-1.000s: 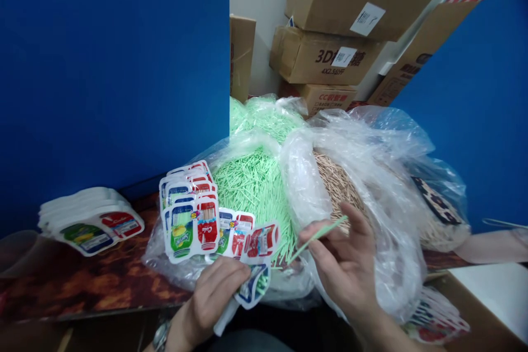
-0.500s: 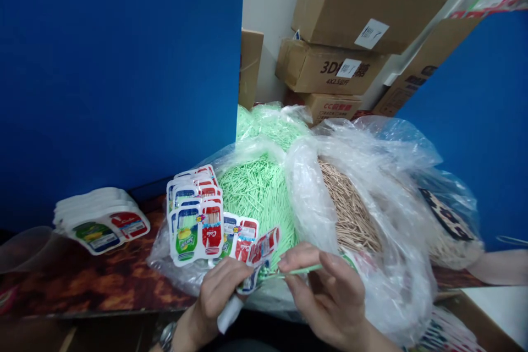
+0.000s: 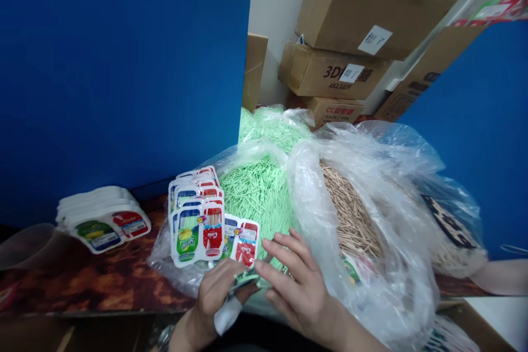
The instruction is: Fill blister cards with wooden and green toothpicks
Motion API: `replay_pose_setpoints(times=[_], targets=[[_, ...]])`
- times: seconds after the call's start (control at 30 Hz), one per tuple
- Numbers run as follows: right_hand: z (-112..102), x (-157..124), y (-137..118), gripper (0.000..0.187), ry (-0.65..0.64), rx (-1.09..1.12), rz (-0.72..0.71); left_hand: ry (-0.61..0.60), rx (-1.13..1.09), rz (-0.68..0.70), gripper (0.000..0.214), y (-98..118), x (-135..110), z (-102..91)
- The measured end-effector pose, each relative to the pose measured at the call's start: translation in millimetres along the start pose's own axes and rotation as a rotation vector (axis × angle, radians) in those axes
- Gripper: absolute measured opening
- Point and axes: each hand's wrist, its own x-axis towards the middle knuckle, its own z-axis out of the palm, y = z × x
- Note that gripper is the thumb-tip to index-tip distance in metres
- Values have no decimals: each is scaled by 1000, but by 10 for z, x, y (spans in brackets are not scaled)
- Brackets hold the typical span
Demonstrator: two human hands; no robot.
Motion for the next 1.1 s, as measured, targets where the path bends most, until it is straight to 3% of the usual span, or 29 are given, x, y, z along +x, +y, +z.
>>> replay_pose_setpoints(times=[0.1, 0.23, 0.43, 0.6, 0.77, 0.83, 0.9, 1.0, 1.1], targets=[[-23, 6, 31, 33, 16, -35, 17, -50, 28, -21, 20, -51, -37, 18], [-102, 111, -2, 35, -32, 57, 53, -100, 59, 5, 22, -83, -40, 27], [-105, 191, -44, 37, 51, 137, 91, -148, 17, -6, 36, -80, -41, 1], [-55, 152, -15, 28, 61, 96, 122, -119, 0, -41, 32, -94, -83, -2], [-74, 107, 8, 14, -107, 34, 46, -81, -5, -64, 22, -91, -58, -15], [-82, 51, 80, 24, -172, 76, 52, -93, -25, -95, 23, -80, -46, -31], [-52, -30, 200, 37, -147, 166, 189, -112, -52, -207, 21, -63, -45, -46], [103, -156, 378, 53, -56, 430, 555, -101, -128, -481, 15, -36, -44, -43], [321, -226, 416, 30, -29, 728, 779, -34, -229, -701, 15, -32, -21, 1]])
